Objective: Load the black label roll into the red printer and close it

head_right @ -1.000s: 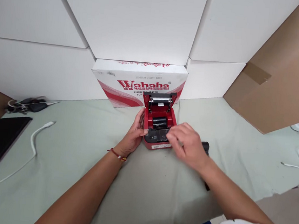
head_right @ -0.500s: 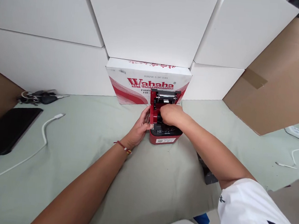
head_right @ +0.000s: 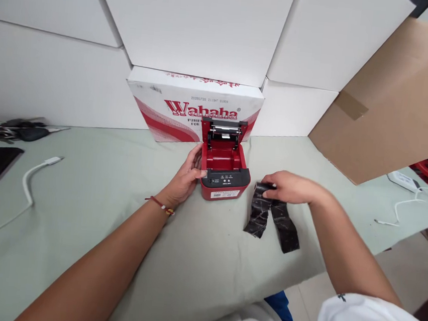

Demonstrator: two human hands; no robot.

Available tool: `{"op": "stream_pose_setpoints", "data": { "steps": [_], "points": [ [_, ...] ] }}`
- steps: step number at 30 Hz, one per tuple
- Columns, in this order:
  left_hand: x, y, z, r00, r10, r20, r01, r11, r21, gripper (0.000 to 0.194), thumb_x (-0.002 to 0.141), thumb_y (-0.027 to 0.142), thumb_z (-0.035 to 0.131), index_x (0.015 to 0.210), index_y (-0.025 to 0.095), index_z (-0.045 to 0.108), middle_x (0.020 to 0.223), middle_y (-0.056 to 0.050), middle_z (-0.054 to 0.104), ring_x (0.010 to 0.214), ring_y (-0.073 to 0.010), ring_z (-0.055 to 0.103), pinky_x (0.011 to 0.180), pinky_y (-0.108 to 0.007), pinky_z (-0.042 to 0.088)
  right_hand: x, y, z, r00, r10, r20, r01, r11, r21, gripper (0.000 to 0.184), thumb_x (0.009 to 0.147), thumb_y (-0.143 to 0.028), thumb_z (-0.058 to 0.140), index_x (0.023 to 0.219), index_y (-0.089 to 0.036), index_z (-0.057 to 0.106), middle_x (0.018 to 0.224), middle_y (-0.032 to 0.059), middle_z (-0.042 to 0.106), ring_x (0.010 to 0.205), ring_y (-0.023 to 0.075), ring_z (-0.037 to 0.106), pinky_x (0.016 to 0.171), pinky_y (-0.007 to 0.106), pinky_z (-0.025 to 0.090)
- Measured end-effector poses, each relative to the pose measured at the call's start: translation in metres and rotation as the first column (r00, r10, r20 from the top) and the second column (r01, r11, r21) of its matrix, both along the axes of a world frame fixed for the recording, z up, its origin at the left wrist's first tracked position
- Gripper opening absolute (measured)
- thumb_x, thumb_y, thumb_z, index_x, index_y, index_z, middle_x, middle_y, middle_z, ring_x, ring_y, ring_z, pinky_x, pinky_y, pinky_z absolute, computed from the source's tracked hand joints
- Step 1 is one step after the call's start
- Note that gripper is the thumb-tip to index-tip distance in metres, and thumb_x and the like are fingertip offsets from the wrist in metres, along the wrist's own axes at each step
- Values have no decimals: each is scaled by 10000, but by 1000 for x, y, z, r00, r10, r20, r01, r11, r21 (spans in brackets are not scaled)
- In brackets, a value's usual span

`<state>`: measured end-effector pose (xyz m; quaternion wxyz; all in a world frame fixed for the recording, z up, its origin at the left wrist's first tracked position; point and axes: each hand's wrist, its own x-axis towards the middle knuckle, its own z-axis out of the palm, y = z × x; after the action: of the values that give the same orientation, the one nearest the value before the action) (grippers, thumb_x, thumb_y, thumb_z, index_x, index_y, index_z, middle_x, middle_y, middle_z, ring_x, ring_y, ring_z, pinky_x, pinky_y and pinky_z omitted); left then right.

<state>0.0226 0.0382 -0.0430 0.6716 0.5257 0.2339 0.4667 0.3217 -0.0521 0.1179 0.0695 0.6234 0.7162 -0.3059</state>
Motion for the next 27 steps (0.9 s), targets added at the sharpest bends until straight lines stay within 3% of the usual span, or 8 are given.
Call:
{"op": "stream_pose_setpoints", "data": {
  "steps": [3, 6, 13, 16, 21, 27],
  "points": [
    [0, 0, 0, 1000, 8, 1, -8, 1000, 11, 1052, 795, 412, 806, 1734, 314, 342, 1824, -106, 442, 1717, -373, 381, 1412, -565, 342, 5, -14, -36, 990, -138, -21, 139, 983, 124, 499, 989, -469, 618, 1408, -253, 780, 1416, 102, 808, 1045, 282, 797, 928, 389, 629],
    [-1, 0, 0, 1000, 12, 5, -12, 1000, 27, 1041, 800, 402, 803, 1734, 312, 352, 1839, -98, 423, 1745, -361, 333, 1435, -554, 303, 21, -33, -53, 964, -265, 0, 256, 930, 263, 460, 999, -385, 583, 1394, -252, 779, 1415, 106, 798, 1022, 269, 792, 962, 399, 623],
    [-2, 4, -5, 1000, 13, 1, -13, 999, 45, 1035, 808, 416, 807, 1733, 323, 351, 1851, -97, 400, 1738, -366, 345, 1426, -561, 323, 45, -42, -78, 989, -139, 58, 123, 967, 223, 443, 949, -217, 620, 1350, -258, 802, 1395, 100, 794, 1234, 301, 767, 1070, 401, 589],
    [-1, 5, -6, 1000, 23, 8, -24, 999, 44, 1034, 797, 425, 823, 1719, 317, 368, 1858, -97, 386, 1742, -360, 334, 1434, -542, 307, 39, -33, -71, 980, -105, 167, 71, 978, 196, 408, 951, -240, 671, 1330, -258, 818, 1318, 107, 822, 1160, 314, 781, 1001, 393, 595],
    [1, 6, -4, 1000, 21, 14, -22, 999, 37, 1053, 762, 461, 861, 1699, 321, 400, 1770, -104, 512, 1693, -384, 412, 1403, -563, 351, 9, -12, -29, 939, -69, 338, -17, 969, 247, 401, 973, -321, 662, 1337, -261, 820, 1297, 120, 827, 1123, 342, 771, 897, 397, 577],
    [1, 5, -3, 1000, 15, 18, -16, 999, 46, 1027, 778, 472, 844, 1698, 328, 409, 1747, -95, 533, 1685, -387, 418, 1401, -559, 347, -41, 1, -4, 960, 30, 277, -105, 960, 261, 434, 976, -292, 640, 1383, -271, 791, 1300, 89, 804, 1080, 294, 754, 862, 366, 554]
  ]
}}
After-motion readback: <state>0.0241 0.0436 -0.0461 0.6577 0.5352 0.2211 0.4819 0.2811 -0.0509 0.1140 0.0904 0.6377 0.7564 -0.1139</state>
